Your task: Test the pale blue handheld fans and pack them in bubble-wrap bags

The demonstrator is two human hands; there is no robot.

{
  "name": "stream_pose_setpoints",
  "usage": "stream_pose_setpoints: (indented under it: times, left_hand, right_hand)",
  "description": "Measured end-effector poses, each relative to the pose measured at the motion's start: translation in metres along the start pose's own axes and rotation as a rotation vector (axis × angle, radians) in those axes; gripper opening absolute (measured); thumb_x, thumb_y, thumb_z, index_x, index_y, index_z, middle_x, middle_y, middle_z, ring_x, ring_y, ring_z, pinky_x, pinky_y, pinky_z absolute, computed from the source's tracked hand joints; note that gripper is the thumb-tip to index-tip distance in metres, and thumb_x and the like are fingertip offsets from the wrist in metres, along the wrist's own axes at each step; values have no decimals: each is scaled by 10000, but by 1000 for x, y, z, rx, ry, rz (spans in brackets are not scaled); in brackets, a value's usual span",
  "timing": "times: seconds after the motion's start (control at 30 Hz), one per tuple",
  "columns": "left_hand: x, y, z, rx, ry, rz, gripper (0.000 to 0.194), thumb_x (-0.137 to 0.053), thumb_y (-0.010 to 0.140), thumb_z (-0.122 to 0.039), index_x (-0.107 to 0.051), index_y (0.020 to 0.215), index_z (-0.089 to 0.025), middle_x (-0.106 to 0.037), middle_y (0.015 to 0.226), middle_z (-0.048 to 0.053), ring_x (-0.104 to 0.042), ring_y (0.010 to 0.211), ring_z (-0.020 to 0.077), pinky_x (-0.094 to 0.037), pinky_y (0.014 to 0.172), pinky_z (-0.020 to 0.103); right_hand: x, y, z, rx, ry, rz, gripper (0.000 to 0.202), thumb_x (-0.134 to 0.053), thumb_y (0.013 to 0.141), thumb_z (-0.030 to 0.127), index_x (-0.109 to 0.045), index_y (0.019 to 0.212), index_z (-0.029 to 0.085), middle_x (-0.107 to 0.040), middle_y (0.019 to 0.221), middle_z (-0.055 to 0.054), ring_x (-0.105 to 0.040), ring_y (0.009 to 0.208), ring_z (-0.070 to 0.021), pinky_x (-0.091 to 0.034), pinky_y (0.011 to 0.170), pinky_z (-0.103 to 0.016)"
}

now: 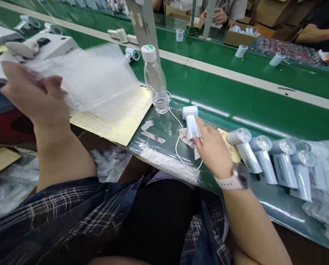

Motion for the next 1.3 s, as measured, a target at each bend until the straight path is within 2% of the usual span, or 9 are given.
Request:
stream_pose_setpoints:
  times: [0.13,0.2,0.3,0.47,0.7,0.9,0.97,1.07,1.3]
  left_hand:
    - [-3,-30,-56,-88,-173,8,256,-689,944,-221,-494,1080,-124,-349,702,-77,-410,646,113,-440,774,270]
    - [-2,-67,-95,-301,-312,193,293,-403,1059,-266,-483,1256,-64,-517,832,35,-508,713,179,-424,727,329]
    - [-9,-136,-153,-584,-382,672,287,-429,997,-200,-574,1234,-130,-677,1045,116,-632,878,220,-513,844,385]
    - [-36,-215,-204,-742,-395,1244,292,-549,1027,-164,-672,1288,-122,-731,1287,120,-691,1167,255,-554,1031,401]
    - [-53,-213,-204,-611,-536,1349,310,-523,1059,-149,-720,1294,-107,-746,1279,117,-682,1183,253,-530,1069,412]
    - [-69,-191,-184,268,-1043,1578,397,-518,1058,-231,-625,1424,-123,-668,959,54,-477,626,79,-323,548,219]
    - [-69,-181,-178,314,-1074,1566,451,-460,1081,-214,-543,1520,-152,-502,780,-19,-276,529,63,-212,513,238]
    - [-59,-168,-176,73,-1088,1486,487,-478,1067,-153,-507,1553,-166,-382,732,-42,-277,582,89,-256,563,267]
    - [16,-168,-194,-968,-526,1183,641,-382,1086,-96,-384,1698,-287,-700,1055,18,-591,863,147,-418,751,319]
  right_hand:
    - [15,-56,-73,-557,29,-496,560,-565,981,396,-664,1445,98,-747,1123,-187,-714,979,-345,-536,955,-505]
    - [11,-73,-100,-640,-86,-450,572,-527,979,421,-699,1344,17,-718,1150,-264,-676,1141,-437,-513,992,-552]
    - [-9,-83,-112,-589,-243,-282,604,-551,939,459,-706,1294,-5,-652,1275,-320,-604,1263,-499,-519,977,-564]
    - [-26,-90,-104,-636,-237,-31,647,-472,937,650,-639,1214,90,-677,980,-229,-630,801,-365,-472,692,-470]
    - [-51,-80,-44,-350,338,-320,773,-479,868,815,-658,1261,173,-742,982,-155,-700,849,-334,-524,789,-437]
    - [-85,-45,-10,-116,368,-218,829,-475,910,763,-634,1445,150,-730,1307,-183,-735,1079,-372,-572,872,-456]
    - [-85,-42,-13,-138,279,-158,778,-455,958,709,-617,1490,165,-731,1321,-158,-738,1073,-373,-557,831,-440]
    - [-80,-46,-13,-140,126,-125,672,-439,1033,616,-610,1500,164,-744,1293,-145,-745,977,-341,-495,716,-375]
    - [-42,-59,21,101,-169,-220,483,-477,1061,464,-712,1354,161,-697,868,-117,-610,684,-235,-234,621,-308]
Point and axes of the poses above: each hand's wrist, its own y-axis towards the middle knuckle, its own x-axis out of the back of the hand, z = x × y, the point moved 1 cm from there along y, towards the middle knuckle
